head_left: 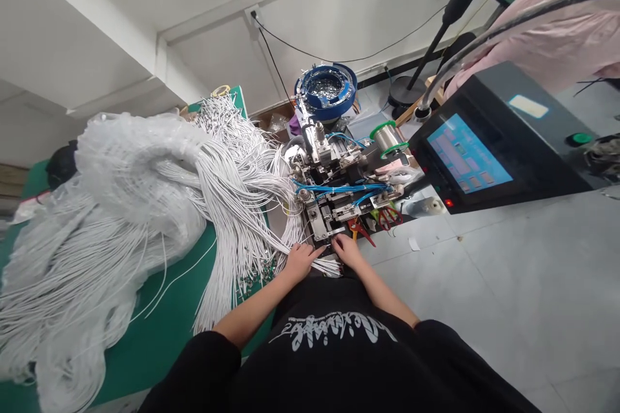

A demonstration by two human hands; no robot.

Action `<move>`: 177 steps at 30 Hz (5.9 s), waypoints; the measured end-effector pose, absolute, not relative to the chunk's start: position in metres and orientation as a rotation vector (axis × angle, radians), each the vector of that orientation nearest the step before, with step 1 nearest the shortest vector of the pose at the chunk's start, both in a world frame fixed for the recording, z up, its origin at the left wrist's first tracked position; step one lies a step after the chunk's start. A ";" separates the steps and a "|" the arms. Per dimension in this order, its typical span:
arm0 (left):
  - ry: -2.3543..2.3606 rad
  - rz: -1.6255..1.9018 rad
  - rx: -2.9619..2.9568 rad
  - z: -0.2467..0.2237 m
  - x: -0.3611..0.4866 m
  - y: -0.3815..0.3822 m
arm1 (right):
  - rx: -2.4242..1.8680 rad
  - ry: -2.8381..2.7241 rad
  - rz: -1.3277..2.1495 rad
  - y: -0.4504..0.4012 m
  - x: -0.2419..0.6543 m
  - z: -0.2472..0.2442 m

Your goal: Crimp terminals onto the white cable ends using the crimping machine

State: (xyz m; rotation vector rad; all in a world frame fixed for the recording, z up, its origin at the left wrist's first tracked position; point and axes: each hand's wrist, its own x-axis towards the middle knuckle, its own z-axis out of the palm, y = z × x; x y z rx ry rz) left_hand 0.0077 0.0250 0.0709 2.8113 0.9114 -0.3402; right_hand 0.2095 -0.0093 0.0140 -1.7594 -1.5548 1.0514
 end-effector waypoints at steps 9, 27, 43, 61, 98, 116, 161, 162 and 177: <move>0.935 -0.379 2.858 0.066 0.012 0.023 | -1.736 -1.487 1.214 -0.010 0.210 0.003; 1.039 -0.281 2.824 0.061 -0.018 0.011 | -1.885 -1.288 1.258 -0.016 0.219 0.004; 0.917 0.229 2.858 0.059 -0.027 0.015 | -1.670 -1.366 1.240 -0.029 0.216 0.061; 0.837 0.220 2.796 0.070 -0.020 0.013 | -1.523 -1.332 1.479 -0.034 0.206 0.073; 0.908 -0.200 2.729 0.073 0.002 0.024 | -1.773 -1.462 1.145 -0.012 0.214 0.039; 0.921 -0.181 2.866 0.058 0.000 0.026 | -1.719 -1.352 1.241 -0.014 0.211 0.002; 0.744 0.348 2.742 0.054 -0.015 0.019 | -1.396 -1.702 1.687 -0.035 0.221 0.078; 0.739 0.338 2.742 0.054 -0.014 0.019 | -1.393 -1.692 1.682 -0.036 0.220 0.077; 0.749 0.280 2.740 0.065 -0.005 0.015 | -1.514 -0.855 1.598 -0.040 0.209 0.057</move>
